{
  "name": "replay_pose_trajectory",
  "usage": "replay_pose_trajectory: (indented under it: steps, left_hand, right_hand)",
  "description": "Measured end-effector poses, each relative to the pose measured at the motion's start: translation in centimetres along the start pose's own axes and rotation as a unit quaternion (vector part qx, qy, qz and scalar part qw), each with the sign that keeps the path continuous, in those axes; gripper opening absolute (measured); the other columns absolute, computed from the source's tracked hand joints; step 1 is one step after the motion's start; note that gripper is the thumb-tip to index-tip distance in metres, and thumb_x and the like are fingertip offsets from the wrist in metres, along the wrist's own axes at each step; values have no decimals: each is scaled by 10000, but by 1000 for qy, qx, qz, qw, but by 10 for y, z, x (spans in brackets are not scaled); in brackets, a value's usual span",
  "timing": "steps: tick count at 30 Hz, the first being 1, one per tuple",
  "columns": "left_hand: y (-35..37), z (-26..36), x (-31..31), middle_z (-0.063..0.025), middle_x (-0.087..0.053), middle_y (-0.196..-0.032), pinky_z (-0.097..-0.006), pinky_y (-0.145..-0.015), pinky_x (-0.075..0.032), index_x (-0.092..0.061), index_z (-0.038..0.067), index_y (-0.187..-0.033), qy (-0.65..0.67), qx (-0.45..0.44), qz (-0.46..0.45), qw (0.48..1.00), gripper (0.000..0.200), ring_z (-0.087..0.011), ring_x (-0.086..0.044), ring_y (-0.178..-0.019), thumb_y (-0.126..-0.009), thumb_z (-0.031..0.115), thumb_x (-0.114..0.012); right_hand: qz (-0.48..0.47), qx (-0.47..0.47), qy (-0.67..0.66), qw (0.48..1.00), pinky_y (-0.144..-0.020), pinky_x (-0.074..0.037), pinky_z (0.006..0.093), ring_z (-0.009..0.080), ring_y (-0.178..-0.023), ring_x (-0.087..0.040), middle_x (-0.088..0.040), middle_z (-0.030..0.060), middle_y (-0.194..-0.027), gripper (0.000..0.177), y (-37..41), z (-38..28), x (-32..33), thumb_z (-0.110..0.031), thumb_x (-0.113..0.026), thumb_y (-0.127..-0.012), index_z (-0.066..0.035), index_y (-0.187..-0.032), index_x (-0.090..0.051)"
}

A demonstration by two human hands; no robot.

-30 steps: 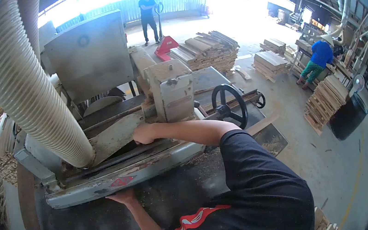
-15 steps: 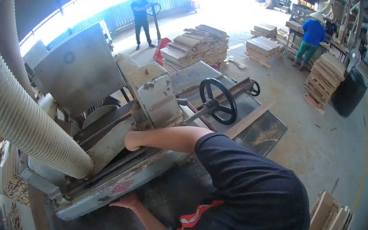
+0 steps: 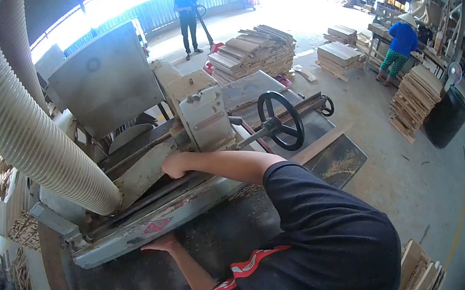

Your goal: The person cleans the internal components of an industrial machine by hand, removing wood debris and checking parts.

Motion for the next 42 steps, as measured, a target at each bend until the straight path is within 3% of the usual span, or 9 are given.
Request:
replay_pose_trajectory:
  steps: [6,12,15,19,22,28,34,39,42]
  left_hand:
    - [-54,-4,58,-79,-140,-1723,-691,-1224,-90,-162,206,-1660,24,24,-25,999,1080,-406,-122,-1568,-862,932,-211]
    - [-21,-1,11,-93,-162,-1713,-623,-1247,-145,-199,197,-1652,-1,-20,-11,1000,1076,-389,-157,-1559,-865,931,-214]
    - [-23,-2,5,-94,-175,-1709,-621,-1246,-155,-194,195,-1651,-1,-31,-11,999,1049,-382,-173,-1556,-885,911,-216]
    - [-27,-5,19,-103,-186,-1705,-630,-1247,-152,-211,194,-1648,-2,-5,-11,1000,1066,-397,-167,-1555,-870,922,-240]
    - [-13,-9,12,-106,-165,-1711,-621,-1257,-115,-204,191,-1650,13,19,-17,1000,1032,-390,-144,-1560,-899,898,-170]
    - [-30,-8,38,-104,-166,-1711,-609,-1261,-111,-200,191,-1651,-12,24,0,1000,1033,-388,-147,-1561,-899,898,-151]
    - [-18,-6,12,-93,-190,-1704,-600,-1261,-130,-203,195,-1649,-26,23,-66,997,1038,-388,-165,-1555,-892,905,-178]
    - [-23,-8,20,-96,-182,-1706,-614,-1249,-146,-209,215,-1649,-57,60,-98,992,1078,-385,-173,-1552,-851,940,-207]
    - [-16,-10,30,-92,-165,-1716,-666,-1223,-141,-203,260,-1653,-73,83,-25,994,1117,-400,-155,-1555,-799,981,-201]
  right_hand:
    - [-80,-3,132,988,-805,-564,488,355,-990,-727,-751,205,-1092,288,-12,-8,-8,-42,-749,-735,-10,-1018,-790]
    - [-153,-15,147,977,-799,-562,501,369,-1012,-722,-755,201,-1081,279,-14,1,-19,-45,-730,-741,-11,-1011,-791]
    - [-82,-18,131,988,-790,-558,498,361,-998,-725,-754,209,-1038,239,2,-8,-1,-74,-697,-774,0,-983,-786]
    - [-9,10,-91,996,-810,-559,489,400,-994,-710,-738,241,-1001,230,9,-4,5,-108,-688,-805,10,-981,-777]
    - [-67,-26,30,997,-811,-578,480,376,-994,-723,-752,203,-1029,231,12,-1,3,-142,-711,-802,-47,-997,-789]
    - [-180,19,184,966,-811,-577,503,403,-1001,-720,-748,219,-1024,241,-8,-14,-17,-114,-699,-818,10,-1012,-770]
    - [-25,85,-71,994,-840,-575,484,409,-1001,-713,-732,262,-1010,217,12,-16,4,-116,-655,-872,24,-996,-764]
    - [-18,-9,20,1000,-835,-576,500,401,-977,-724,-740,250,-1025,199,-4,-2,-9,-87,-638,-832,27,-933,-765]
    - [-28,10,29,999,-799,-582,518,405,-915,-736,-740,259,-994,231,-3,-7,-4,-122,-607,-835,16,-927,-768]
Point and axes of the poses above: each hand's wrist, its own y-axis away from the middle knuckle, its own x-axis out of the back of the hand, z = x × y, the point moved 9 cm from there along -y, towards the middle knuckle
